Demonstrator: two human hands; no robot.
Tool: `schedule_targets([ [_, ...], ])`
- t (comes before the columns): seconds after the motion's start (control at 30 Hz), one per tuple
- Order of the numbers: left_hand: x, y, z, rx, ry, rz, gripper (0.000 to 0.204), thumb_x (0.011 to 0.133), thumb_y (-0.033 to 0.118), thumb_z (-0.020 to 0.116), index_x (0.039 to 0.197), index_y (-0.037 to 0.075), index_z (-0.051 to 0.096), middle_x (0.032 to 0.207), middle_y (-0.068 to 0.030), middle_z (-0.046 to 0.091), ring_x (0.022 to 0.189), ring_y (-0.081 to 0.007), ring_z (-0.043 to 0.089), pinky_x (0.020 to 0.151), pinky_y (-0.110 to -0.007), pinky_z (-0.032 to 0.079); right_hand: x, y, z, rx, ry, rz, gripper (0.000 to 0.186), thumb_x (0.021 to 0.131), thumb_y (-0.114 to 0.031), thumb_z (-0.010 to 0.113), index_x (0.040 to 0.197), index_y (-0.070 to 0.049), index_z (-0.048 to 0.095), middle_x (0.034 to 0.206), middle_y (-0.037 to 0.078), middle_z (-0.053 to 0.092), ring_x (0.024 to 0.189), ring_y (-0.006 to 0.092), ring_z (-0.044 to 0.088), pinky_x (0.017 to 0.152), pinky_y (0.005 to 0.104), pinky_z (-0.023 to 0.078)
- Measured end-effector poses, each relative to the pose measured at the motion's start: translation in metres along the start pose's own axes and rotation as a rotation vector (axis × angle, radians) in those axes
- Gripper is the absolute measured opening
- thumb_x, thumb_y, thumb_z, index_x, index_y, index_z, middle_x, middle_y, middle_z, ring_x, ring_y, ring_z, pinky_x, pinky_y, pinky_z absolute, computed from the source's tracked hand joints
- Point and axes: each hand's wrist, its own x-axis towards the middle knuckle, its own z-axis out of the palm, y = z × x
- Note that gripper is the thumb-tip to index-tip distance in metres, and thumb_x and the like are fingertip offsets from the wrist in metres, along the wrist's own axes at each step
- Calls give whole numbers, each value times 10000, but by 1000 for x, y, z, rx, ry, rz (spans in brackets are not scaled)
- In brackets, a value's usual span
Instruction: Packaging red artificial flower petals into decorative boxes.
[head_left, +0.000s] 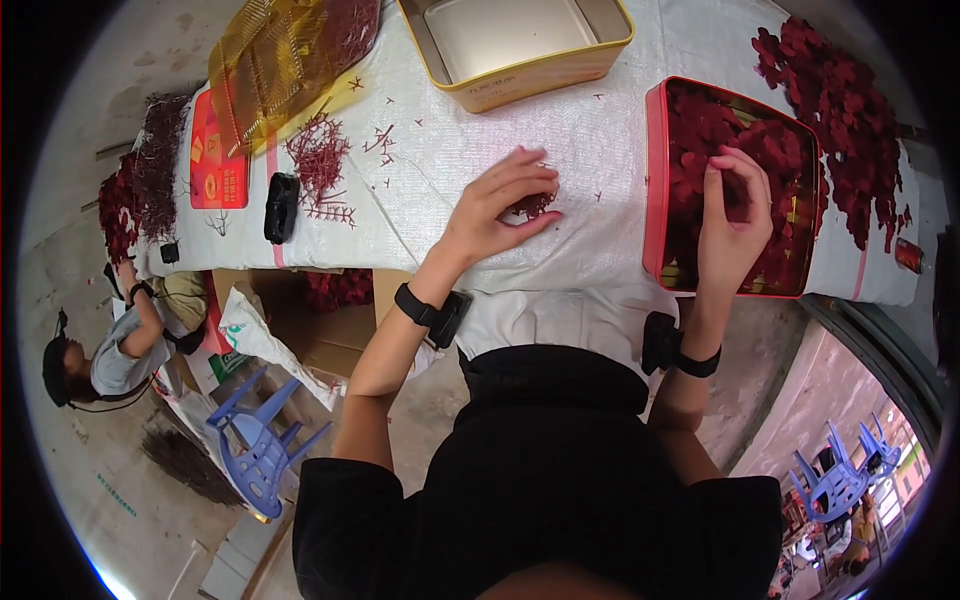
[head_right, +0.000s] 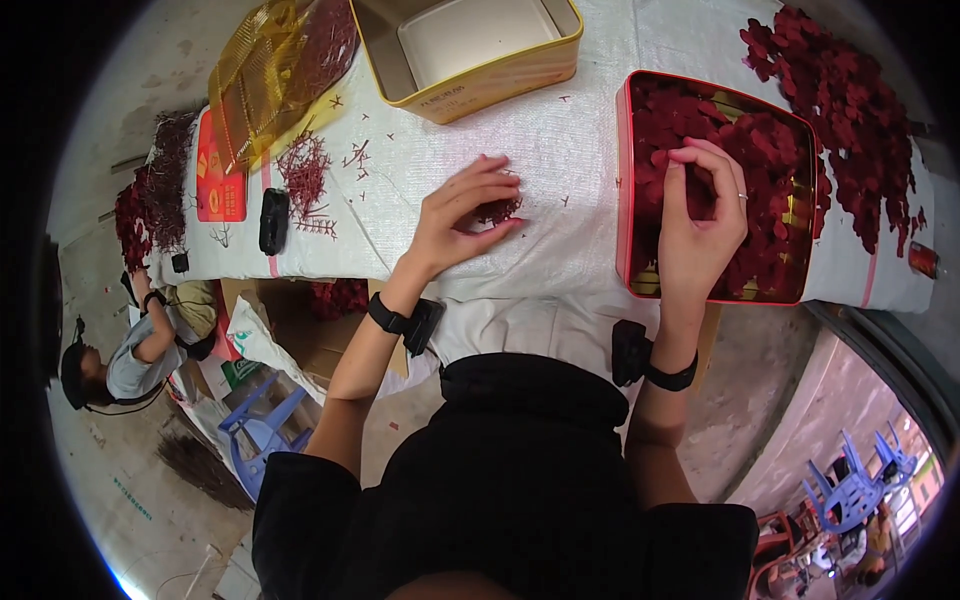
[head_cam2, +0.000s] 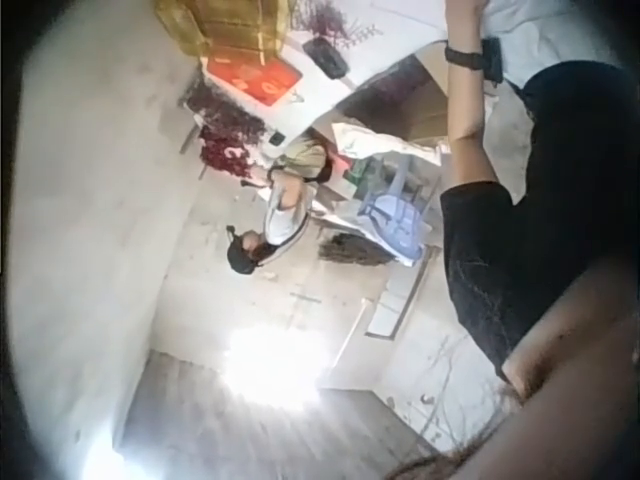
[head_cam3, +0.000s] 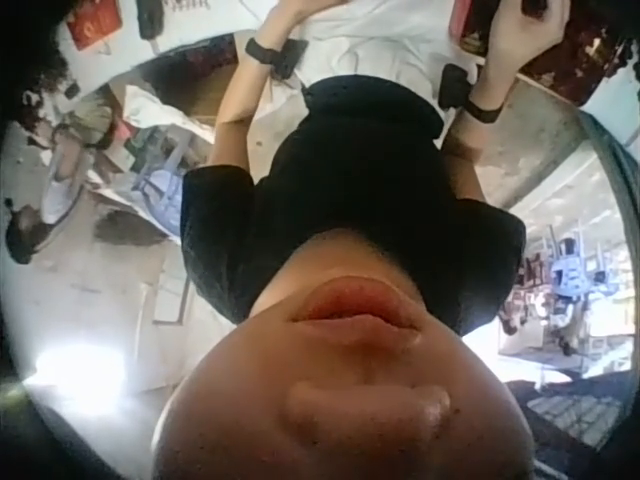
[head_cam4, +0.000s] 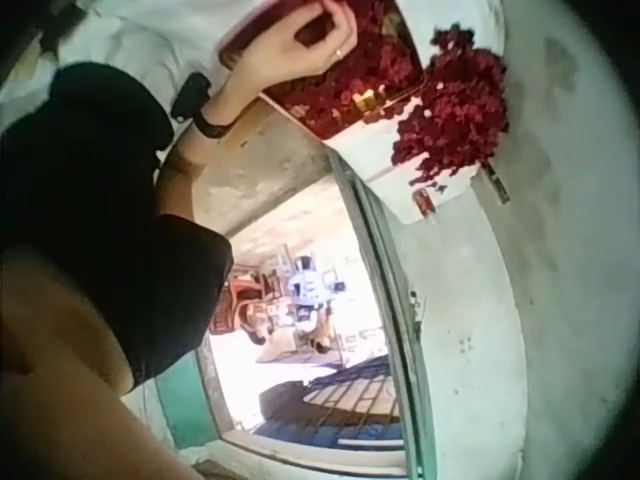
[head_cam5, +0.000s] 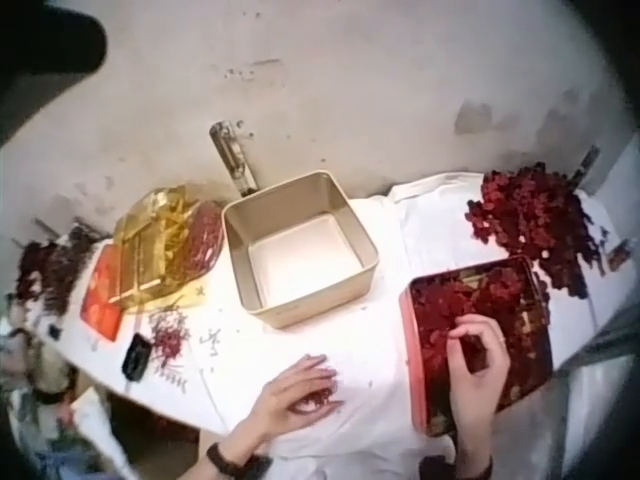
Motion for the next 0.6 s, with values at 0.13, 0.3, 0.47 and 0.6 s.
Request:
schedule_targets([
  [0.13,6,6,-22,222,0,-111,588,681,270,772,1200,88,563,1272,-114,535,1268,-293,416,1094,-462,255,0,2,-4,-12,5,2,53,811,3,608,863,-6,608,982,94,617,957,192,570,883,297,415],
  [0.3,13,13,-3,336,-220,-104,797,708,430,713,1360,109,384,1424,-112,359,1351,-282,276,1123,-457,153,0,2,-3,-15,-29,14,60,826,-2,601,886,1,605,1013,91,611,984,175,562,903,282,403],
  [0.47,29,13,22,350,-266,-10,722,770,434,648,1359,109,385,1441,-78,338,1352,-270,273,1120,-448,178,0,-1,2,8,-31,12,69,822,10,599,891,4,605,1016,95,610,989,178,562,906,286,403],
  [0.6,29,2,34,273,-293,139,506,815,328,624,1249,94,512,1366,-61,441,1305,-260,357,1091,-438,270,-2,4,-1,21,-34,-9,83,817,25,596,898,6,604,1009,101,608,984,182,564,906,289,405],
])
